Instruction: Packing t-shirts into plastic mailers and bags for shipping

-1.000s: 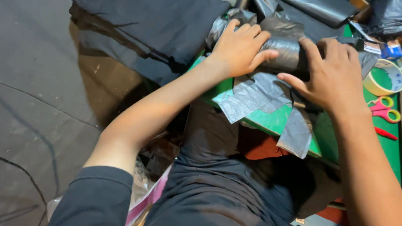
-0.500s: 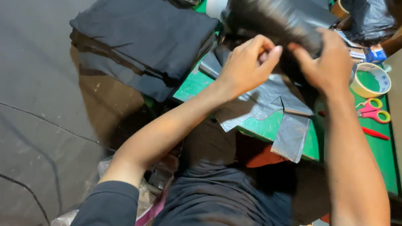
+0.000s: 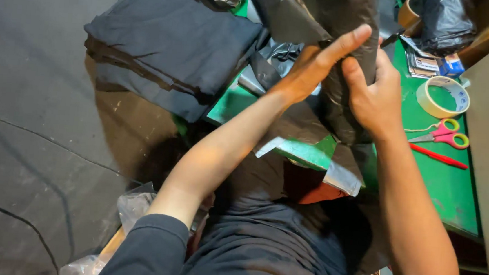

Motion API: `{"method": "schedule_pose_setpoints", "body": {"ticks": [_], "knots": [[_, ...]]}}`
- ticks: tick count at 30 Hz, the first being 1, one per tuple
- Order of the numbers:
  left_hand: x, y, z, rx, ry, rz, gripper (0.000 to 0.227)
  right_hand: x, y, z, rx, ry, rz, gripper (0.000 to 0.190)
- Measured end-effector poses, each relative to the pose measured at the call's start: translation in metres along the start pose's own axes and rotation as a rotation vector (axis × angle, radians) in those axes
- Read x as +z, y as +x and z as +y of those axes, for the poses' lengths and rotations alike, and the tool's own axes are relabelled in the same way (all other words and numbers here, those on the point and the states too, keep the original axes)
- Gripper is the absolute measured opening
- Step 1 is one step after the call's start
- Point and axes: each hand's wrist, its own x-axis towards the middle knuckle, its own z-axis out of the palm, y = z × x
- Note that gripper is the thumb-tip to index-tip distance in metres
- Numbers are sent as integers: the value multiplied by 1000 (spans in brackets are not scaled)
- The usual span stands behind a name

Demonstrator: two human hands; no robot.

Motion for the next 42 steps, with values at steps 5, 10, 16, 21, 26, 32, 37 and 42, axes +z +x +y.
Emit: {"method": "schedule_pose_setpoints", "body": {"ticks": [5, 10, 16, 21, 26, 32, 37, 42], "knots": [[-15, 21, -6, 53, -253, -57, 43, -5, 6, 7, 203, 284, -158, 57], [-33, 25, 24, 15, -224, -125, 60, -18, -7, -9, 276, 228, -227, 50], [-94, 70, -21, 646, -46, 67, 36, -12, -41, -22, 207, -349, -595, 67], [-53, 70, -12, 283, -268, 413, 49, -15, -27, -12, 63, -14, -438, 121], [-14, 38, -4, -418, 175, 237, 108, -17, -5, 2, 112, 401, -461, 108], [-63, 75, -105, -533, -278, 31, 77, -9, 1, 51, 669, 374, -213, 82], [-90, 93, -138, -471, -403, -112, 38, -15, -8, 61, 771, 636, -43, 52], [-77, 69, -103, -415, -340, -41, 32, -22, -5, 29, 708, 736, -88, 66]]}}
